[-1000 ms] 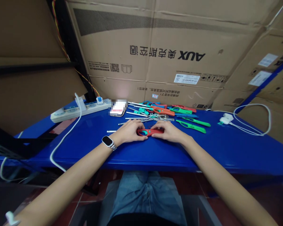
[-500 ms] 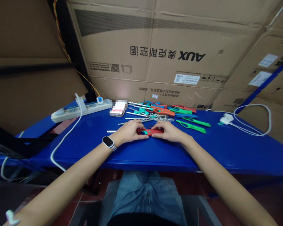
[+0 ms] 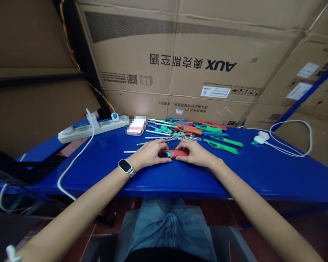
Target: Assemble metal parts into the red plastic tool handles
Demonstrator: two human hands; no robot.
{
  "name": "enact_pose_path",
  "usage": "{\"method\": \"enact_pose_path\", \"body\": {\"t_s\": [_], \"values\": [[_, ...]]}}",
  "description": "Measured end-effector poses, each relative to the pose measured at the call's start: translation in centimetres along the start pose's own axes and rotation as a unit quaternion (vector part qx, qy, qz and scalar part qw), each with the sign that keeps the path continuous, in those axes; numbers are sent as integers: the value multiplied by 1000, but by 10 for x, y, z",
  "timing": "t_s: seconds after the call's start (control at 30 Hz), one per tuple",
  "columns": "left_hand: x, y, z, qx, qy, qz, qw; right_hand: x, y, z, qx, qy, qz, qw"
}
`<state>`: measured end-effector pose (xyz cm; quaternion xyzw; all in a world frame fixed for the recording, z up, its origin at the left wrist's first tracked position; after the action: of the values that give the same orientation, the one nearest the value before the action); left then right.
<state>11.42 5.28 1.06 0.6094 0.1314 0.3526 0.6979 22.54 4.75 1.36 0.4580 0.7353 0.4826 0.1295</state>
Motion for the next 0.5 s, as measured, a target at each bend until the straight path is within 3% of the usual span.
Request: {"method": "enact_pose_path", "body": {"t_s": [0.2,0.5], "values": [[-2,4,-1,-34,7,18,999,-1,4,-5,28,-4,37,999],[-3,9,3,-56,-47,22,997,-4,1,-1,54,-7,25,998]]}}
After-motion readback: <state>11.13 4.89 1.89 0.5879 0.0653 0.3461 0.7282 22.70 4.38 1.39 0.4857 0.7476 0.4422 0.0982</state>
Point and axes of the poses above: each hand's wrist, its own x-axis towards the middle knuckle, its own y-axis out of the back of the hand, z = x × y, the point moved 10 cm from there along x, towards the middle knuckle, and after that the axes turned 3 degrees about x, right-handed, at the moved point
